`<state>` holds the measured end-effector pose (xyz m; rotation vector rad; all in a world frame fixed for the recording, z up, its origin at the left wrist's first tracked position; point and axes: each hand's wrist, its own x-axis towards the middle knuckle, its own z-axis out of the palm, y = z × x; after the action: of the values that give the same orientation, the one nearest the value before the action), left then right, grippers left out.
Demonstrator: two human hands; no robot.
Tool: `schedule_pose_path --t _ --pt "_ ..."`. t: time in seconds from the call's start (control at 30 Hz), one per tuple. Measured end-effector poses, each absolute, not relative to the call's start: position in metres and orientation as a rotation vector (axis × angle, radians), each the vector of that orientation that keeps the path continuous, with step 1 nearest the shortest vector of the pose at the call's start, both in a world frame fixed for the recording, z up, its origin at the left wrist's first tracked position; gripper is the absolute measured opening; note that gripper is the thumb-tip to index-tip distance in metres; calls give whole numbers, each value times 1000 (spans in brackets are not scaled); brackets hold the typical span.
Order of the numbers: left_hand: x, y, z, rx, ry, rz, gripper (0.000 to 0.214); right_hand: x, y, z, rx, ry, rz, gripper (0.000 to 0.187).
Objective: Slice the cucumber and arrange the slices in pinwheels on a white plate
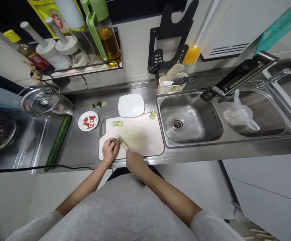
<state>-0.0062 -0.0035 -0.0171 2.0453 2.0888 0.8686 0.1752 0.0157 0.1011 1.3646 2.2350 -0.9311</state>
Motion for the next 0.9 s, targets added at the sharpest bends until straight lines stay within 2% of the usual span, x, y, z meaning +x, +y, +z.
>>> schedule_pose_path --t 0.9 --pt "-4 -3 -14 2043 2115 859 17 168 16 109 1365 2207 -960 33"
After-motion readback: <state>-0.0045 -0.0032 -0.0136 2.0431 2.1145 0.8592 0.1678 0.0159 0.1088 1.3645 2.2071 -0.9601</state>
